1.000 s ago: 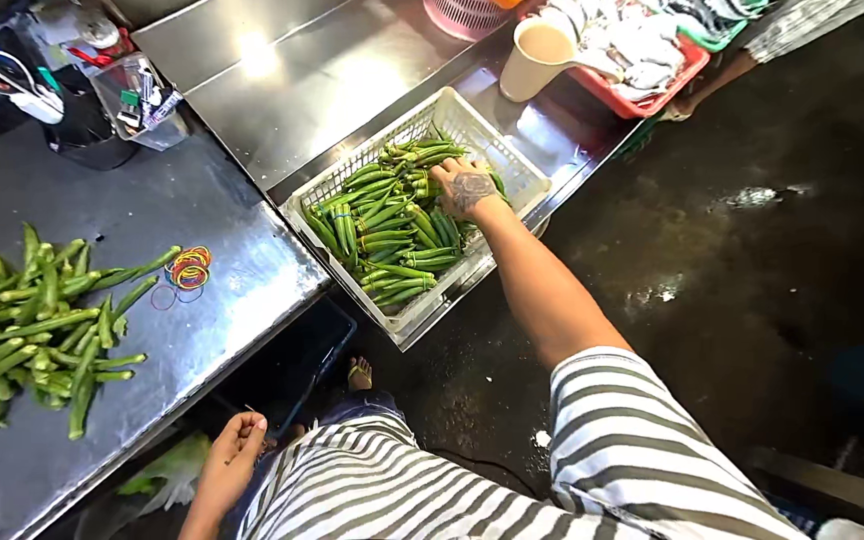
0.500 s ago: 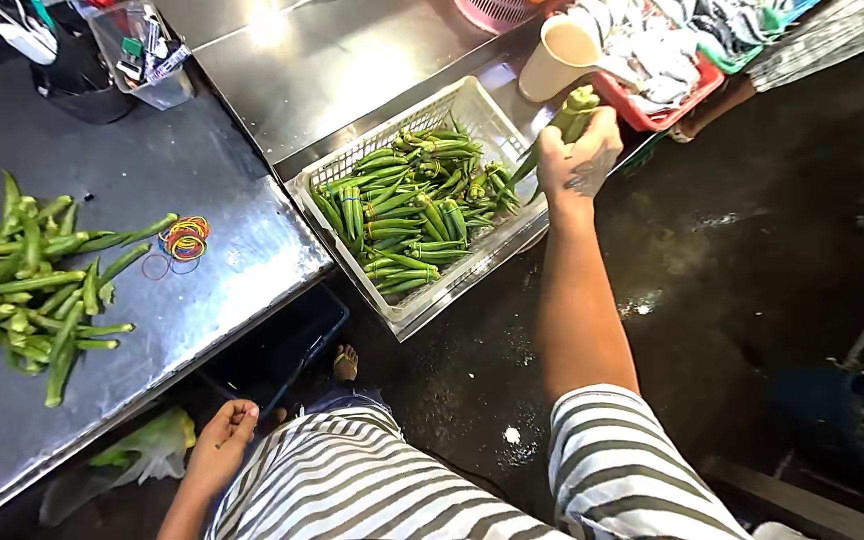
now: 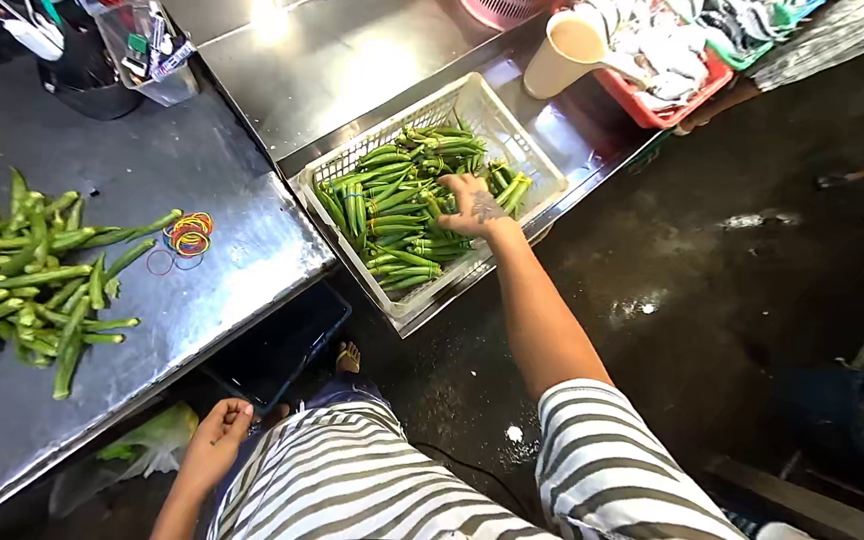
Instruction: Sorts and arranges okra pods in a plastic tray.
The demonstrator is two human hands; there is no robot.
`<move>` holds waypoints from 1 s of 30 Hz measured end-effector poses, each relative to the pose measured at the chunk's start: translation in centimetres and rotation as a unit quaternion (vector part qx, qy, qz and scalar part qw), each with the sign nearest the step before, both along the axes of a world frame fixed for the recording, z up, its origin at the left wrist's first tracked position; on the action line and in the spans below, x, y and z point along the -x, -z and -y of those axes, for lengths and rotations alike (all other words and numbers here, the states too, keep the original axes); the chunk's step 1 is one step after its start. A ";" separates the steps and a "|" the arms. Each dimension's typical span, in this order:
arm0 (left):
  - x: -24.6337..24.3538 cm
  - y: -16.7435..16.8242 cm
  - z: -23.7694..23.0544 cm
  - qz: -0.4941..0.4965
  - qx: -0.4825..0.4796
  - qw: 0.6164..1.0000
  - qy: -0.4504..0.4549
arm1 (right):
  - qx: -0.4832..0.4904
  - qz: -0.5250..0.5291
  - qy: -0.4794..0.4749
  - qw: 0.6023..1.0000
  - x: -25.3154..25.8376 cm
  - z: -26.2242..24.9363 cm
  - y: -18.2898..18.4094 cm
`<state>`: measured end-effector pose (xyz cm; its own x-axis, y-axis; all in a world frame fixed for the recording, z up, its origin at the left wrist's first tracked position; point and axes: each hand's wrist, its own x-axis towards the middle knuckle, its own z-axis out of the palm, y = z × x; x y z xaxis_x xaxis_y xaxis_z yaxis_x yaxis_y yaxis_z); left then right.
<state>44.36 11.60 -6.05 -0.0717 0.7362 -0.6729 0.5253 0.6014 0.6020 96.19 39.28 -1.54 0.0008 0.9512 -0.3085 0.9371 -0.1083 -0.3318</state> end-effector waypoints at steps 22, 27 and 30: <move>-0.6 -1.4 -0.8 0.129 0.048 0.969 -0.204 | -0.004 0.182 0.212 0.960 -1.6 -0.2 -0.6; -0.2 -1.3 0.7 0.157 0.049 0.941 -0.295 | 0.009 0.138 0.223 0.965 -1.0 -0.2 -2.8; -0.3 -0.9 1.0 0.149 0.063 0.918 -0.361 | 0.042 0.143 0.224 0.963 -1.7 -0.7 -2.8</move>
<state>44.70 10.59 -5.18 -0.3092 0.4839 -0.8187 -0.2152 0.8029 0.5559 97.87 39.99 1.29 0.5022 0.8073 -0.3099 0.8416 -0.5387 -0.0397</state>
